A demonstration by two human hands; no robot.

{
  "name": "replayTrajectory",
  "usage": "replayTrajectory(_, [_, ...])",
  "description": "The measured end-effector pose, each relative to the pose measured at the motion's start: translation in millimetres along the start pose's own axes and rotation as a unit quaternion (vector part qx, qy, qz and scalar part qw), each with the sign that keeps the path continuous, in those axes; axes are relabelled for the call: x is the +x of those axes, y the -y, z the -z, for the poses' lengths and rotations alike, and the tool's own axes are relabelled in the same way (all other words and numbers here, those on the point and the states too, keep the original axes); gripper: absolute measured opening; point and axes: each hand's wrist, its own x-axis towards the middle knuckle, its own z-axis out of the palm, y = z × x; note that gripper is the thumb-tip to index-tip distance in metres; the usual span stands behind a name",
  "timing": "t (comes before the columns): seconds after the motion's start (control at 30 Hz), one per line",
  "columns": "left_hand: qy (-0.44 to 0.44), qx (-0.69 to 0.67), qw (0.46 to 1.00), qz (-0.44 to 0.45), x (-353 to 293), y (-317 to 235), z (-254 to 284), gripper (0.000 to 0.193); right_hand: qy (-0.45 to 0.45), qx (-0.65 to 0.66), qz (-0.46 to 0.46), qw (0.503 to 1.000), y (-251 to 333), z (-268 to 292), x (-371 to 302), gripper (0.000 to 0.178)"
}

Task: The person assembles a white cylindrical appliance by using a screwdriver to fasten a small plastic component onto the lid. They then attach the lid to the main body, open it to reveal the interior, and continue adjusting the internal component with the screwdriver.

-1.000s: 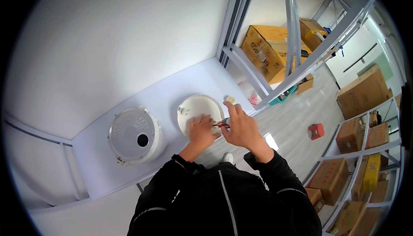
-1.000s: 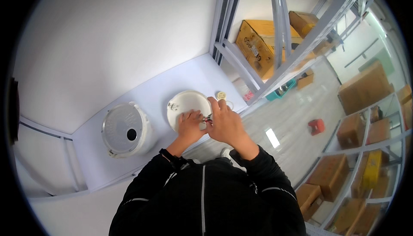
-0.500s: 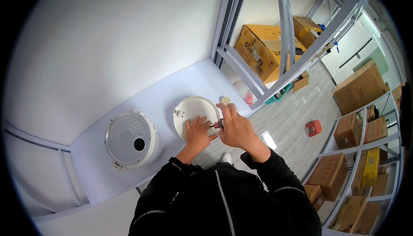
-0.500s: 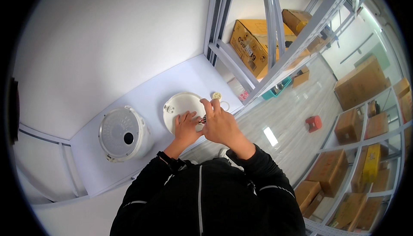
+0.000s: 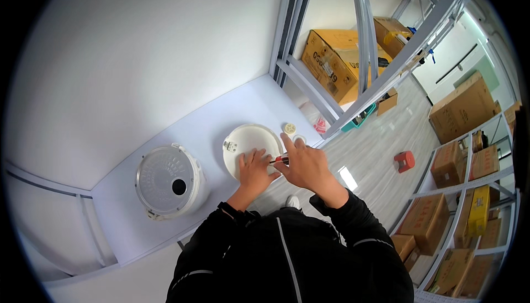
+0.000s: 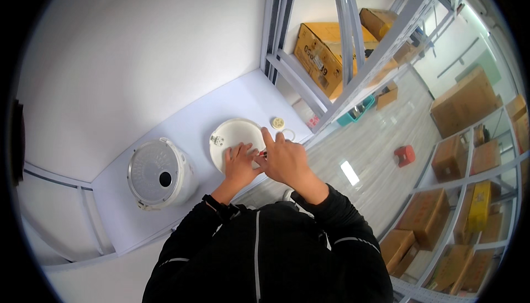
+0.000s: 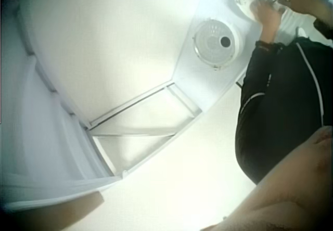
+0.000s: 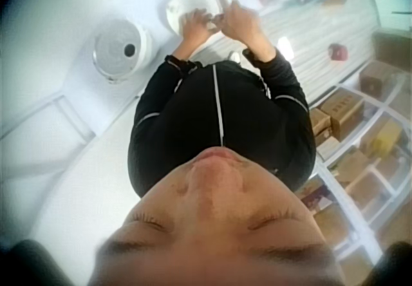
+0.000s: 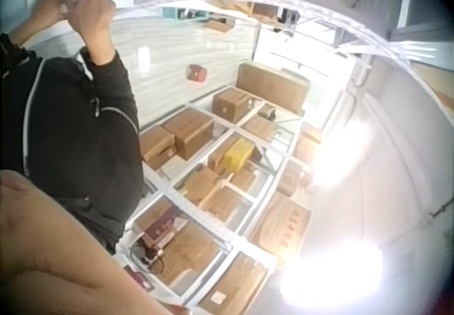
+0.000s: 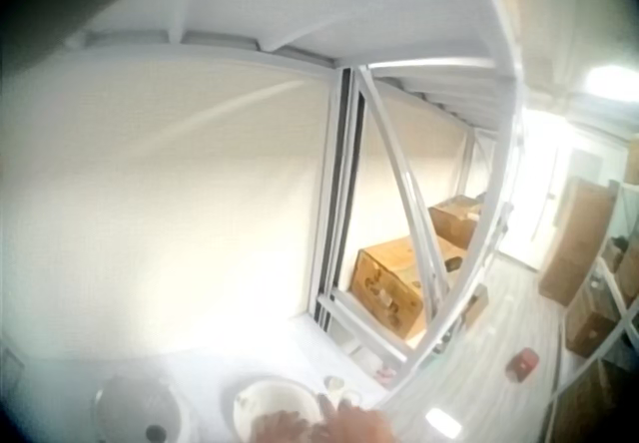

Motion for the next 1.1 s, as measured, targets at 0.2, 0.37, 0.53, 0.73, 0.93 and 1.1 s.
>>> replayTrajectory(0.2, [0.001,0.006,1.0,-0.007,2.5,-1.6,2.5,0.061,-0.016,-0.013,0.067,0.998,-9.3,-11.4,-3.1,0.042])
replayTrajectory(0.37, [0.008,0.011,1.0,0.003,3.0,-2.7,1.2,0.063,0.066,0.016,-0.03,0.997,-9.5,-11.7,1.6,0.045])
replayTrajectory(0.53, [0.021,0.007,1.0,0.012,2.7,-3.1,1.5,0.065,0.028,0.153,0.011,0.988,-11.4,-10.5,-4.9,0.043])
replayTrajectory(0.73, [0.046,-0.015,0.998,0.028,2.6,-5.3,7.0,0.064,0.075,0.157,0.002,0.985,-21.4,-12.2,-3.1,0.04])
replayTrajectory(0.93, [0.053,-0.001,0.997,0.05,5.9,-11.9,5.7,0.066,-0.018,0.238,-0.026,0.971,-19.4,20.1,6.7,0.039])
replayTrajectory(1.1, [0.117,-0.02,0.989,0.093,14.4,-13.7,21.9,0.068,-0.148,0.308,-0.062,0.938,-44.4,36.4,5.9,0.041])
